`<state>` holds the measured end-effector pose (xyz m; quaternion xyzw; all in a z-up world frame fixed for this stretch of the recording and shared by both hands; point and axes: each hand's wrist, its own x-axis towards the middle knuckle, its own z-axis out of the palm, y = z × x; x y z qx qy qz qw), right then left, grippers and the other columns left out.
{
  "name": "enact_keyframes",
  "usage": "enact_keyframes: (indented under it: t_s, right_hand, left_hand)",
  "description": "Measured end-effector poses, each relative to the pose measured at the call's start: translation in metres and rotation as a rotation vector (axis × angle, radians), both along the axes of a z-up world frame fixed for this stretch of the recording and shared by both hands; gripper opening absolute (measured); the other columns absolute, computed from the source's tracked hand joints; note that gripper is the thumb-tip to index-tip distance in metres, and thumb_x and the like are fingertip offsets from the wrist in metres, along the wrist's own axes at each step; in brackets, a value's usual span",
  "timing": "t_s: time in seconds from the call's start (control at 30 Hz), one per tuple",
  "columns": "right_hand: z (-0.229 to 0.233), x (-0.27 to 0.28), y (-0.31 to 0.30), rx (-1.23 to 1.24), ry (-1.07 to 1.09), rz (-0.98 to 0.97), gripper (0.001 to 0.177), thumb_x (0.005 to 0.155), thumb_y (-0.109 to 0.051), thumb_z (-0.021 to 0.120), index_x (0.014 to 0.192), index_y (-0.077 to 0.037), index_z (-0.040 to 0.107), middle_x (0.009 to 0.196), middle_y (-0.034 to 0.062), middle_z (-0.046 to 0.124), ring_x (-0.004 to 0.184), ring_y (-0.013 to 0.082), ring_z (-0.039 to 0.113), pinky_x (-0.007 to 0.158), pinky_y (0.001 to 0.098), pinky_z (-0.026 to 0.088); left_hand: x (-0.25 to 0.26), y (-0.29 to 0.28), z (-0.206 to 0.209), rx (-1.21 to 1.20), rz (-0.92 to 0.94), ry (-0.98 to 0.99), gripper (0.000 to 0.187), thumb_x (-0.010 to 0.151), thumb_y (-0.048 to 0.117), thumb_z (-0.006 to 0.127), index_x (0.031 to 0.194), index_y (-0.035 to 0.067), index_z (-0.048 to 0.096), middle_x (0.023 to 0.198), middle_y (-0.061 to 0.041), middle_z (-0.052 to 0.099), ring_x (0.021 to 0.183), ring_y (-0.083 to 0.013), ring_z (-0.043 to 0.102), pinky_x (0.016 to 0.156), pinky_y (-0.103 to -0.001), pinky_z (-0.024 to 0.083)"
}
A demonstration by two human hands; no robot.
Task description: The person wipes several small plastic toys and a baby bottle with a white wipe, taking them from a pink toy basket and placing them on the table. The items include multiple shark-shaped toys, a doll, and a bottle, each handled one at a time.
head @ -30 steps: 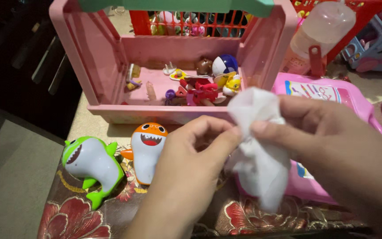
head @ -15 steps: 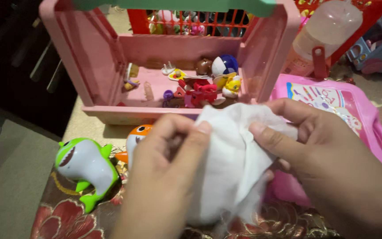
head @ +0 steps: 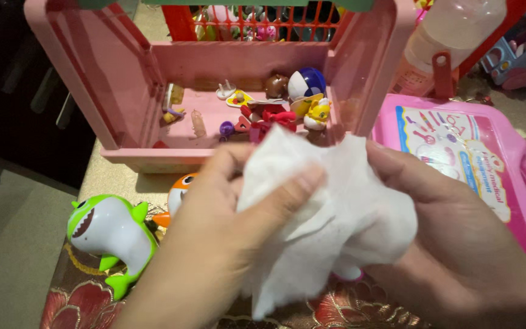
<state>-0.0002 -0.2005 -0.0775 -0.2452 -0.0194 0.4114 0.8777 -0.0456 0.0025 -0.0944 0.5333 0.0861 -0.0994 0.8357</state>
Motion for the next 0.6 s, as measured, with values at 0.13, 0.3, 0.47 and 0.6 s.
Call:
enact_keyframes:
  t_s: [0.13, 0.3, 0.47, 0.6]
  right_hand:
    - [0.000, 0.012, 0.003, -0.970, -0.508, -0.272, 0.047, 0.104, -0.024, 0.056, 0.145, -0.001, 0.057, 0.126, 0.0177, 0.070, 0.109, 0.0296, 0.071, 0.091, 0.0462, 0.059]
    - [0.017, 0.044, 0.035, -1.638, -1.357, -0.206, 0.057, 0.099, -0.025, 0.062, 0.150, -0.004, 0.047, 0.126, 0.0173, 0.064, 0.097, 0.0288, 0.066, 0.078, 0.0418, 0.057]
    - [0.011, 0.080, 0.079, -2.126, -1.584, 0.033, 0.053, 0.076, -0.005, 0.068, 0.126, 0.007, 0.055, 0.112, 0.0354, 0.062, 0.095, 0.0468, 0.069, 0.083, 0.0487, 0.058]
    - [0.001, 0.099, 0.093, -2.175, -1.491, 0.283, 0.034, 0.085, -0.009, 0.066, 0.118, 0.000, 0.067, 0.112, 0.0297, 0.067, 0.103, 0.0437, 0.070, 0.090, 0.0505, 0.057]
  left_hand:
    - [0.007, 0.008, -0.007, -0.017, -0.035, 0.059, 0.037, 0.094, 0.019, 0.071, 0.125, -0.001, 0.066, 0.103, -0.011, 0.081, 0.088, -0.0171, 0.075, 0.076, -0.034, 0.061]
    - [0.013, 0.015, -0.010, -0.003, 0.067, 0.032, 0.032, 0.094, 0.016, 0.066, 0.121, 0.000, 0.072, 0.104, -0.010, 0.082, 0.088, -0.0165, 0.073, 0.078, -0.032, 0.057]
    - [0.021, 0.010, -0.008, 0.227, 0.134, 0.114, 0.030, 0.089, 0.014, 0.065, 0.116, 0.005, 0.068, 0.097, -0.008, 0.080, 0.084, -0.0154, 0.070, 0.075, -0.032, 0.055]
    - [0.017, 0.012, -0.003, 0.203, 0.140, 0.153, 0.030, 0.088, 0.016, 0.064, 0.114, 0.004, 0.071, 0.094, -0.007, 0.079, 0.082, -0.0147, 0.068, 0.073, -0.032, 0.054]
